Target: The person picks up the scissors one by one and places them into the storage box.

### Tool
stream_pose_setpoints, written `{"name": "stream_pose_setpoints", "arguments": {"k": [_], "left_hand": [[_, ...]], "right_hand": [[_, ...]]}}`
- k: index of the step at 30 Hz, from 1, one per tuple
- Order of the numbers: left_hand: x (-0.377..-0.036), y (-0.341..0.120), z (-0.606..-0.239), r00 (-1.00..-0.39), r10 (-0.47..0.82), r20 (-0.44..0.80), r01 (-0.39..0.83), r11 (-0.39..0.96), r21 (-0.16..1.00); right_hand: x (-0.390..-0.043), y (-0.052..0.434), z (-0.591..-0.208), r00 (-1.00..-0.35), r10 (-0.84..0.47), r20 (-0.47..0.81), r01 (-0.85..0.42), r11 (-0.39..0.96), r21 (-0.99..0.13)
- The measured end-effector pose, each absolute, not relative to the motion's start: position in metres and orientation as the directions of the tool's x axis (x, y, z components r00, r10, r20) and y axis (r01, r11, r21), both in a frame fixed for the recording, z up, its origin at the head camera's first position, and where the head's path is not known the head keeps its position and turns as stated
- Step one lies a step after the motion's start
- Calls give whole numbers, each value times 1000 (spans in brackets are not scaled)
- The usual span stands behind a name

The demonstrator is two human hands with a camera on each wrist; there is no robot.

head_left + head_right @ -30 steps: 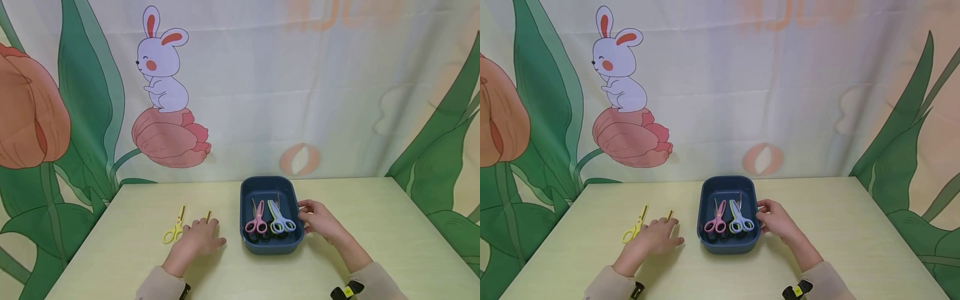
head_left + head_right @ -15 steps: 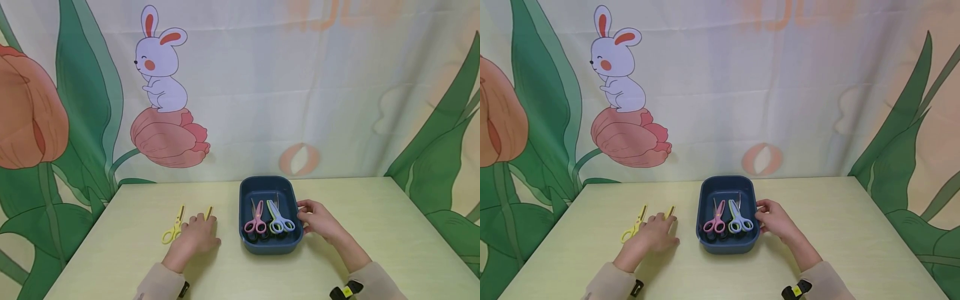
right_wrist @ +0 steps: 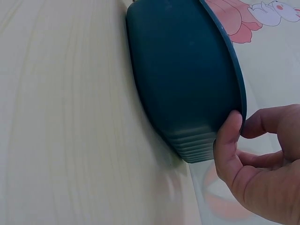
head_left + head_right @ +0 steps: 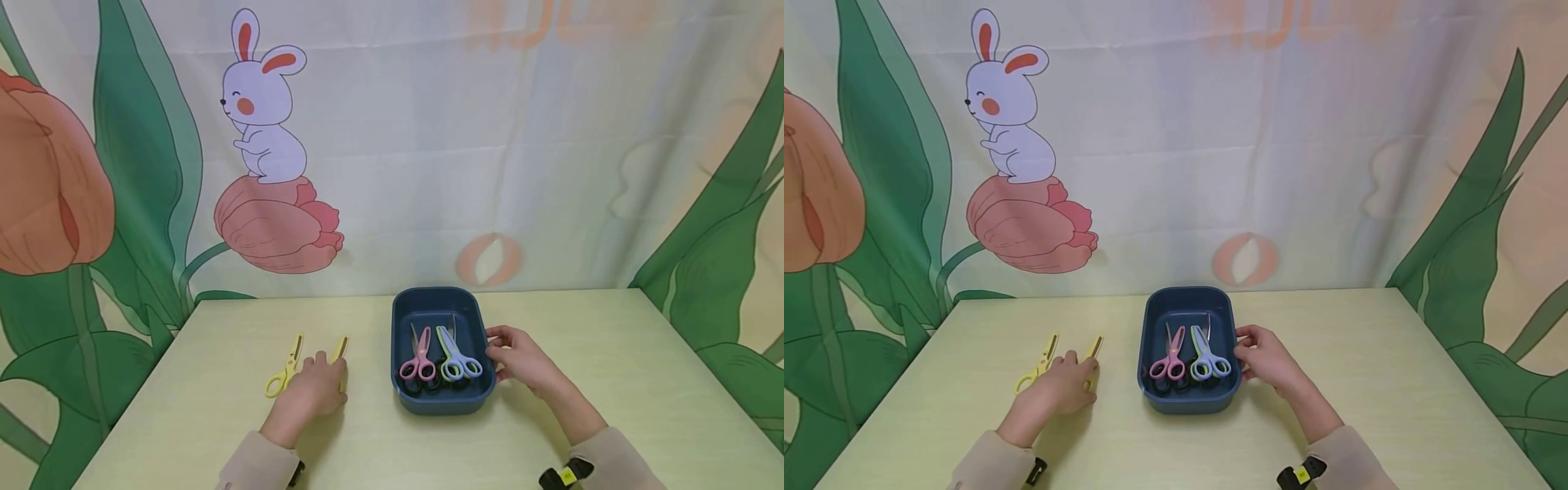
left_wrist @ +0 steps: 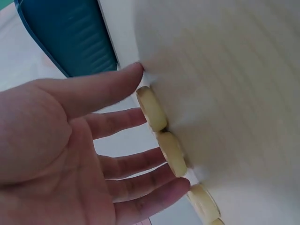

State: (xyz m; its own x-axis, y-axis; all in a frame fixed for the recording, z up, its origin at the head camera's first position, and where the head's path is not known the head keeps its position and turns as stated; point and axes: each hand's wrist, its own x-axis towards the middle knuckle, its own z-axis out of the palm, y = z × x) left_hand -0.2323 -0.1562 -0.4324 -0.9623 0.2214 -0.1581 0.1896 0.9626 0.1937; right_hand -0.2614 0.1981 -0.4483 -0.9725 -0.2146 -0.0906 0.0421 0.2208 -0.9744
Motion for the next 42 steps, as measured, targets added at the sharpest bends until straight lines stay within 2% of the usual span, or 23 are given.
{"name": "stream_pose_setpoints", "arguments": {"k": [16,22,29,42], "left_hand": [[-241,-154,-436,-959,250,-133,218,952,216],[-245,-153,-436,-967,220,-126,184,951,247],[-245,-149,-437,-972,211,-103,183,956,229],[-244,-141,-438,-961,253,108,273,928,252]], "right_hand": [[-262,199,-449,-972,-216,-93,44,224,-974],[-262,199,-449,-972,-216,-91,42,221,-974],[-262,199,-449,-972,-218,-82,34,218,-975],[-261,198,-448,-972,-219,-87,39,217,-975]]}}
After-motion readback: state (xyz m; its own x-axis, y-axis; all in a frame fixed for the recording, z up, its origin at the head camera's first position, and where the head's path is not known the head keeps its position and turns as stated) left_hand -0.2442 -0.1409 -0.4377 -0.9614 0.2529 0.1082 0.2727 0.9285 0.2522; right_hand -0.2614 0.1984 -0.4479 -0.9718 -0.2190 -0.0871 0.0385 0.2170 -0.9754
